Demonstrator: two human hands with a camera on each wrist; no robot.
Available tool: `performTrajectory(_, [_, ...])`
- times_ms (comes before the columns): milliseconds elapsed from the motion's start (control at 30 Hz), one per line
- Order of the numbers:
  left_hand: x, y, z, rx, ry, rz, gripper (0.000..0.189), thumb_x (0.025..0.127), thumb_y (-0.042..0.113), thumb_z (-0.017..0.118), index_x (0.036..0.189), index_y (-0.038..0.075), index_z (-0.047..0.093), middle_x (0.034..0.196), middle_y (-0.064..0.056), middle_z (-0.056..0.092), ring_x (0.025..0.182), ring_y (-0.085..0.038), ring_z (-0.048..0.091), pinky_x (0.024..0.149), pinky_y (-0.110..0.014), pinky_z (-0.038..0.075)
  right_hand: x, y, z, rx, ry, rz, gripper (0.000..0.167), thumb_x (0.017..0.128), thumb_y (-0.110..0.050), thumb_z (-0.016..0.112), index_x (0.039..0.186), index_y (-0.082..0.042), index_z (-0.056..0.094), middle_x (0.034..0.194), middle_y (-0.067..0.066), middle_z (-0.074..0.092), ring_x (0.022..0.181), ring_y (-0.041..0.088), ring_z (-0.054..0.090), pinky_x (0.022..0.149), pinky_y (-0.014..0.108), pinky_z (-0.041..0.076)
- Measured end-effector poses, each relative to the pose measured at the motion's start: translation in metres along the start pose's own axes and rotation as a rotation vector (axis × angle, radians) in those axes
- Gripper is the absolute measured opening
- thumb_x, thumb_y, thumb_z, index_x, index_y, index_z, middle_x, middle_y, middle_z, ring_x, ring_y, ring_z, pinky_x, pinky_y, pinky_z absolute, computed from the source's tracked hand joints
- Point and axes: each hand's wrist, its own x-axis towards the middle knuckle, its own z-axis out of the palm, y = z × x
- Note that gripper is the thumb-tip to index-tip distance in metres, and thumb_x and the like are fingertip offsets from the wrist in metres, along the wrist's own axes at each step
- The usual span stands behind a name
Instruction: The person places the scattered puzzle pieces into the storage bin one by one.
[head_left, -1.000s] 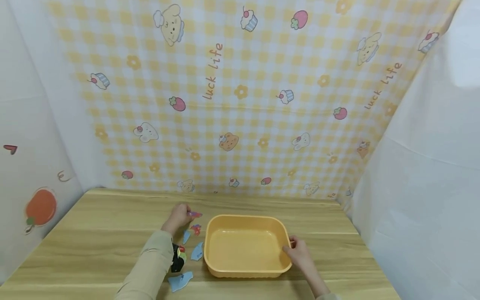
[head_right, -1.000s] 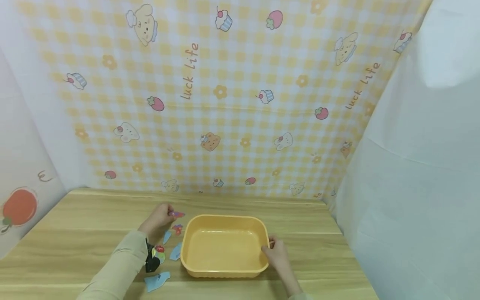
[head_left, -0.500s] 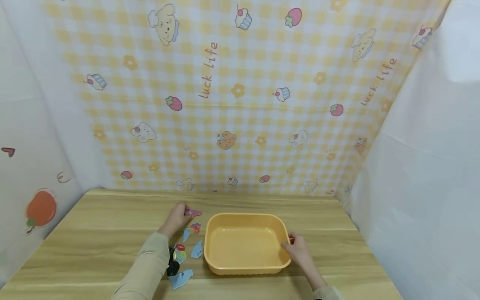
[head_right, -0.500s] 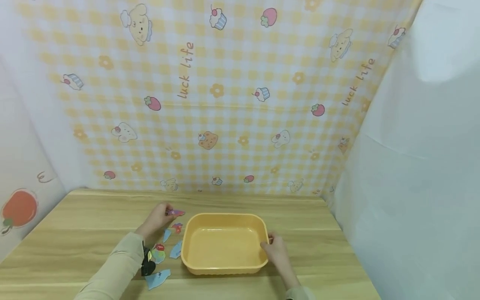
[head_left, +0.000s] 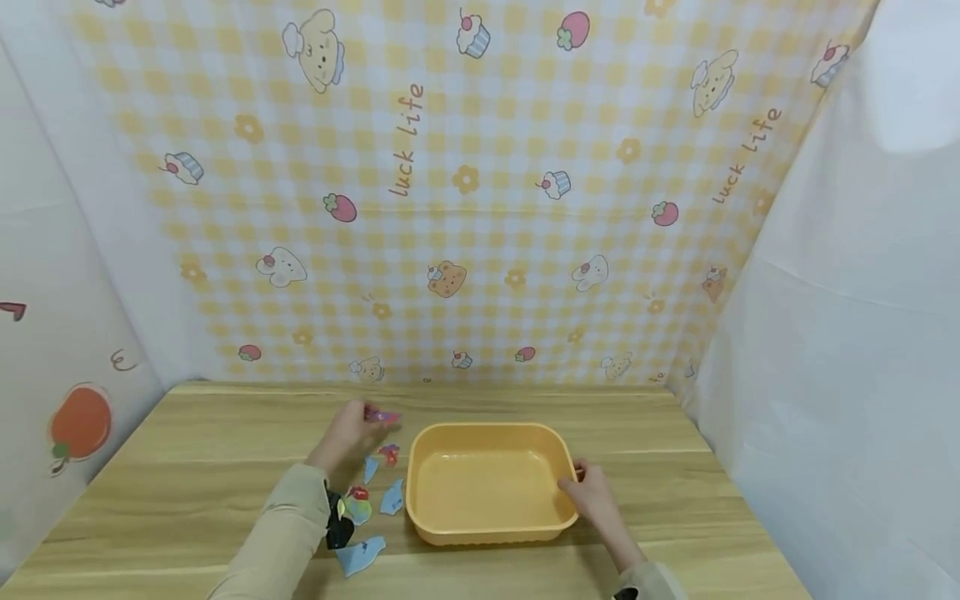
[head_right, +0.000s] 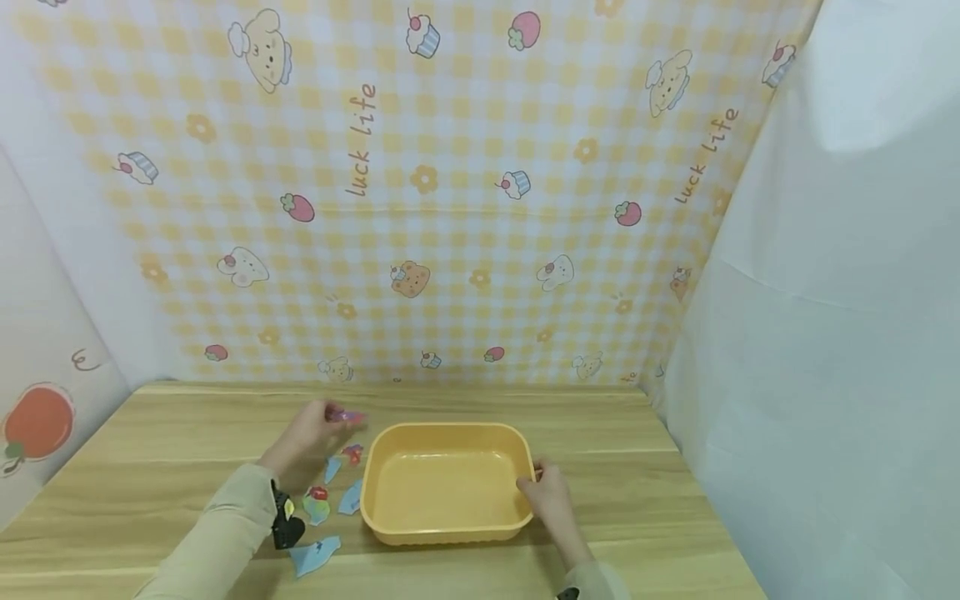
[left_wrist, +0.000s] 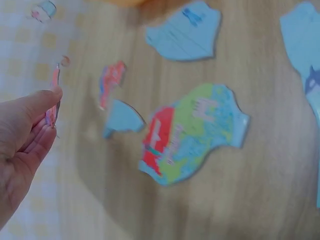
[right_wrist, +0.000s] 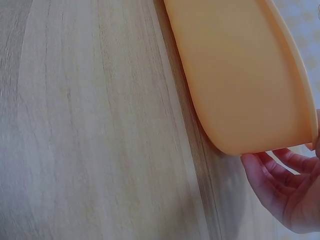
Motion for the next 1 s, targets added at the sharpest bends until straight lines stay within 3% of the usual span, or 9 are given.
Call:
performTrajectory(167, [0.007,0.018,-0.005,0.248,0.024,0.181,0.024,0.081,0.01,0.066,0.098,-0.006,0.06,0.089,-0.015,0.063,0.079,-0.022,0.059,0.071,-0.034,0.051,0.001,-0.003,0.001,-0.024,0.022,-0.013,0.03,0.075,-0.007,0.06,0.099,0.011,0.058,0.081,0.019,0.061,0.068,0.021,0.058,0.058,0.031,0.051])
performTrajectory(433, [0.009,0.053,0.008,0.263,-0.039,0.319,0.03,0.077,0.008,0.069,0.099,-0.009,0.059,0.089,-0.018,0.062,0.08,-0.024,0.06,0.071,-0.033,0.052,0.001,-0.007,0.001,-0.044,0.029,-0.002,0.029,0.075,-0.006,0.06,0.099,0.011,0.058,0.083,0.019,0.06,0.07,0.022,0.057,0.06,0.031,0.05])
performTrajectory(667, [0.003,0.072,0.023,0.255,-0.062,0.28,0.03,0.077,0.008,0.07,0.102,-0.007,0.06,0.093,-0.016,0.063,0.084,-0.023,0.061,0.074,-0.031,0.053,0.002,-0.004,0.003,-0.042,0.021,0.019,0.029,0.076,-0.006,0.06,0.1,0.009,0.057,0.084,0.018,0.059,0.071,0.021,0.056,0.059,0.03,0.049])
performTrajectory(1000, [-0.004,0.088,0.045,0.24,-0.105,0.261,0.029,0.077,0.009,0.07,0.1,-0.005,0.06,0.092,-0.012,0.061,0.082,-0.019,0.058,0.074,-0.03,0.052,-0.002,-0.005,0.002,-0.047,0.021,0.018,0.028,0.076,-0.005,0.059,0.098,0.011,0.057,0.084,0.019,0.059,0.07,0.021,0.057,0.059,0.03,0.05])
